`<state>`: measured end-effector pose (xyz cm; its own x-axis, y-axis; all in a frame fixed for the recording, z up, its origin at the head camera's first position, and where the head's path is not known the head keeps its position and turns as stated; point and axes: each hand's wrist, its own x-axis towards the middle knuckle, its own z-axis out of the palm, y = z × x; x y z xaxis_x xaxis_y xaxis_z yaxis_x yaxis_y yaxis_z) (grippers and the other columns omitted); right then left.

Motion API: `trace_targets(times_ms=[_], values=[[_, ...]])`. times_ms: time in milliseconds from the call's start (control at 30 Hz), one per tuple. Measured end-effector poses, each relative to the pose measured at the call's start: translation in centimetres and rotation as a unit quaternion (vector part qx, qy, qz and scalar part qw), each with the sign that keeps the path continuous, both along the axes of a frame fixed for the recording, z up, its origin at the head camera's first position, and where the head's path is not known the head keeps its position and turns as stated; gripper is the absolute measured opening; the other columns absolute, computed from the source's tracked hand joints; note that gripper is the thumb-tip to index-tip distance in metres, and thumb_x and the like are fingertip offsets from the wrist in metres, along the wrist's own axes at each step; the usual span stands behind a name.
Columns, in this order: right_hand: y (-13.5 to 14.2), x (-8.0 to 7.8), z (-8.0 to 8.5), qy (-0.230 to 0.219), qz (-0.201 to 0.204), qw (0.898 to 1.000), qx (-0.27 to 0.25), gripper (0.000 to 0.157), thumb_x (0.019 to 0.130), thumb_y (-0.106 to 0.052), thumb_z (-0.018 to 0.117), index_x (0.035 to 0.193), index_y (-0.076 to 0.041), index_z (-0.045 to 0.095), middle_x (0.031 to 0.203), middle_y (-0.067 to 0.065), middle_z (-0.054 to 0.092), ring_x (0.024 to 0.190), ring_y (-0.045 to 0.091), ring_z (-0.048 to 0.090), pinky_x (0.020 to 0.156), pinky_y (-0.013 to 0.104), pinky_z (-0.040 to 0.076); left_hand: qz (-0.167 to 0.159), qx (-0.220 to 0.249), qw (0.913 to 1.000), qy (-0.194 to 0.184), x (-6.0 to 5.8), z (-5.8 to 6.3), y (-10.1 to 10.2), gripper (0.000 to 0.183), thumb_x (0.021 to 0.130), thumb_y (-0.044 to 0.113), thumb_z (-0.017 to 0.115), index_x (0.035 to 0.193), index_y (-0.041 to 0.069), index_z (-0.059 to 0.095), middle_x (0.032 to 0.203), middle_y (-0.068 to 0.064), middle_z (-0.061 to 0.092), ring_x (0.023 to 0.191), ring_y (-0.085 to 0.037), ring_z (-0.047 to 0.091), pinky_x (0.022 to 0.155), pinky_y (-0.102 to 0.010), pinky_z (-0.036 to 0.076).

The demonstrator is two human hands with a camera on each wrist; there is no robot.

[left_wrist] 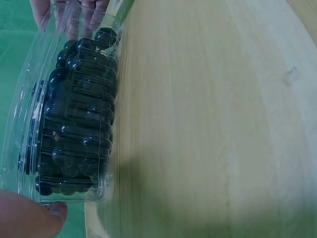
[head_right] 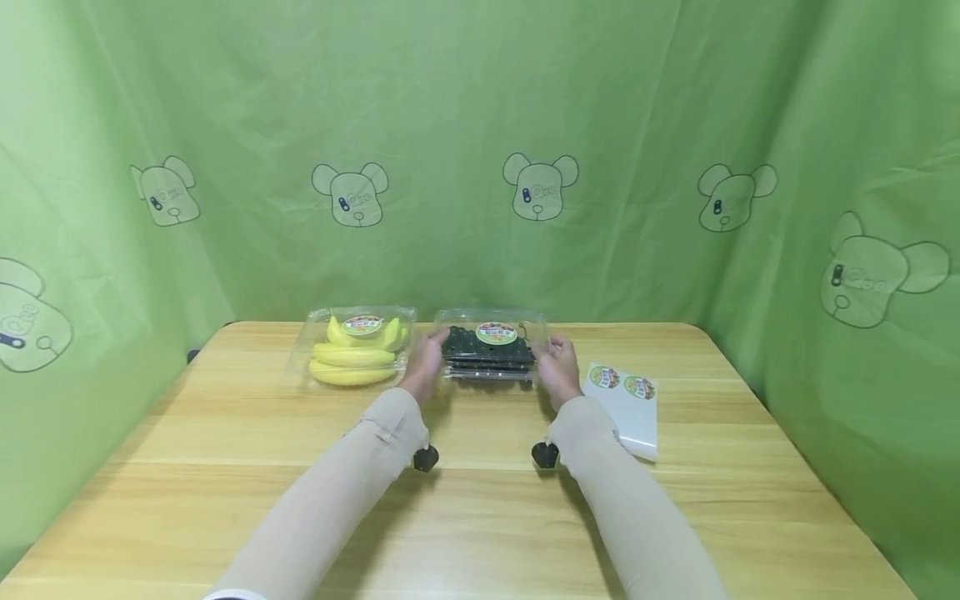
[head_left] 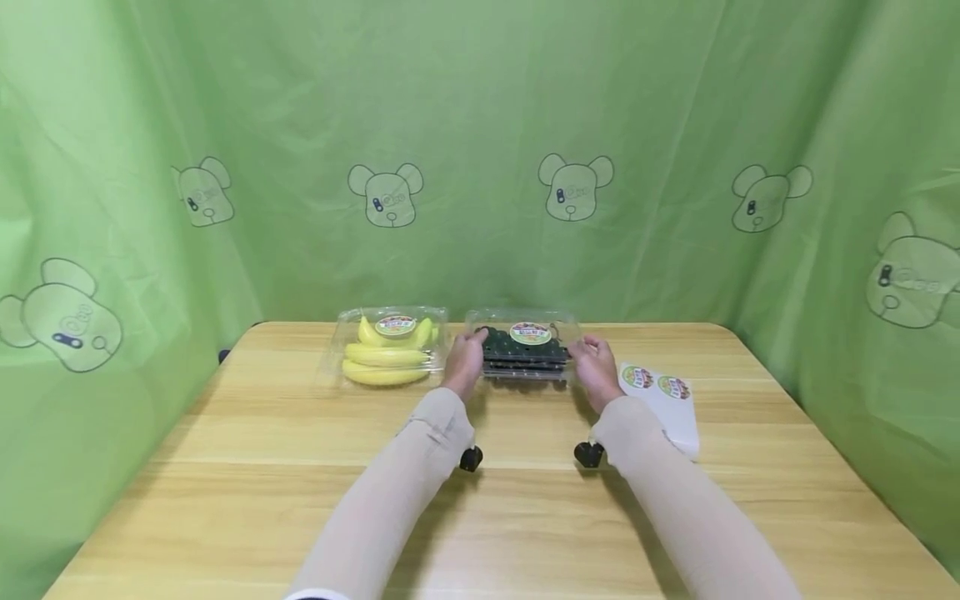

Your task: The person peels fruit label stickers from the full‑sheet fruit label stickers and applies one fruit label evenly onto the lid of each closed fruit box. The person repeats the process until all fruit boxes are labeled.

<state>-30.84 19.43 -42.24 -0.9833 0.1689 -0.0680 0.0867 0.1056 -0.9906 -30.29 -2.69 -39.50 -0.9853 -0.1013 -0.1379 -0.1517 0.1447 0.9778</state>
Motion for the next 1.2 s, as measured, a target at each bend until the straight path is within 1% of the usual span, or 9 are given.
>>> trace_targets(times_ms=[133, 233, 433, 633, 733, 967, 1067, 1200], values=[[0.1, -0.2, -0.2, 0.004, 0.0, 1.0, 0.001, 0.063, 0.102, -0.022, 0.048, 0.152, -0.001, 0.015, 0.156, 0.021, 0.023, 0.141, 0.035, 0.027, 0.115, 0.045, 0.024, 0.002, -0.009, 0.9999, 0.004, -0.2, -0.2, 0.1, 0.058, 0.098, 0.046, 0.044, 0.141, 0.006, 0.042, 0.145, -0.016, 0.044, 0.132, -0.036, 0.04, 0.11, -0.052, 0.03], [0.1, -0.3, -0.3, 0.006, 0.001, 1.0, 0.001, 0.064, 0.102, -0.024, 0.049, 0.152, -0.001, 0.015, 0.155, 0.021, 0.024, 0.141, 0.035, 0.027, 0.115, 0.045, 0.024, 0.002, -0.013, 0.9999, 0.003, -0.3, -0.2, 0.1, 0.059, 0.099, 0.045, 0.044, 0.142, 0.006, 0.041, 0.146, -0.016, 0.044, 0.133, -0.037, 0.039, 0.11, -0.052, 0.03], [0.1, -0.1, -0.4, -0.004, 0.005, 1.0, 0.001, 0.064, 0.103, -0.026, 0.047, 0.153, -0.003, 0.014, 0.156, 0.02, 0.023, 0.142, 0.034, 0.025, 0.116, 0.044, 0.022, -0.001, -0.011, 0.9999, -0.009, 0.0, 0.1, 0.1, 0.063, 0.098, 0.047, 0.043, 0.147, 0.007, 0.036, 0.148, -0.015, 0.041, 0.134, -0.037, 0.037, 0.111, -0.053, 0.029], [0.2, -0.1, -0.2, 0.002, 0.008, 1.0, -0.004, 0.066, 0.102, -0.027, 0.048, 0.153, -0.002, 0.013, 0.156, 0.02, 0.023, 0.142, 0.034, 0.025, 0.116, 0.043, 0.022, 0.006, -0.019, 0.9998, 0.005, 0.0, 0.0, 0.3, 0.066, 0.098, 0.049, 0.042, 0.148, 0.007, 0.034, 0.149, -0.015, 0.04, 0.135, -0.036, 0.037, 0.111, -0.053, 0.028], [0.2, -0.1, 0.1, -0.006, 0.011, 1.0, 0.004, 0.067, 0.102, -0.029, 0.049, 0.153, -0.004, 0.014, 0.156, 0.019, 0.023, 0.141, 0.034, 0.027, 0.115, 0.044, 0.024, 0.009, -0.019, 0.9997, 0.009, 0.0, 0.1, 0.2, 0.066, 0.098, 0.049, 0.042, 0.149, 0.007, 0.033, 0.15, -0.015, 0.039, 0.135, -0.036, 0.036, 0.112, -0.052, 0.028], [0.2, 0.2, 0.6, -0.019, 0.011, 0.999, 0.039, 0.066, 0.101, -0.03, 0.05, 0.152, -0.003, 0.018, 0.155, 0.02, 0.027, 0.139, 0.037, 0.03, 0.114, 0.047, 0.026, 0.009, -0.017, 0.9998, 0.01, 0.0, 0.0, -0.1, 0.066, 0.098, 0.047, 0.043, 0.149, 0.006, 0.032, 0.15, -0.015, 0.038, 0.136, -0.036, 0.035, 0.112, -0.05, 0.027], [0.2, 0.2, 0.9, -0.018, 0.005, 0.997, 0.079, 0.066, 0.101, -0.032, 0.051, 0.151, -0.002, 0.02, 0.152, 0.022, 0.031, 0.137, 0.038, 0.033, 0.113, 0.048, 0.029, 0.006, -0.017, 0.9998, 0.007, 0.2, 0.2, -0.1, 0.066, 0.098, 0.046, 0.043, 0.15, 0.007, 0.031, 0.151, -0.015, 0.037, 0.136, -0.036, 0.034, 0.113, -0.051, 0.027], [0.3, 0.4, 1.7, -0.013, 0.0, 0.99, 0.139, 0.065, 0.101, -0.034, 0.051, 0.15, -0.002, 0.024, 0.15, 0.023, 0.035, 0.135, 0.04, 0.035, 0.111, 0.049, 0.031, 0.002, -0.03, 0.9995, 0.003, 0.6, 0.9, -0.1, 0.068, 0.098, 0.048, 0.043, 0.151, 0.007, 0.028, 0.152, -0.014, 0.035, 0.137, -0.036, 0.033, 0.113, -0.052, 0.026]])
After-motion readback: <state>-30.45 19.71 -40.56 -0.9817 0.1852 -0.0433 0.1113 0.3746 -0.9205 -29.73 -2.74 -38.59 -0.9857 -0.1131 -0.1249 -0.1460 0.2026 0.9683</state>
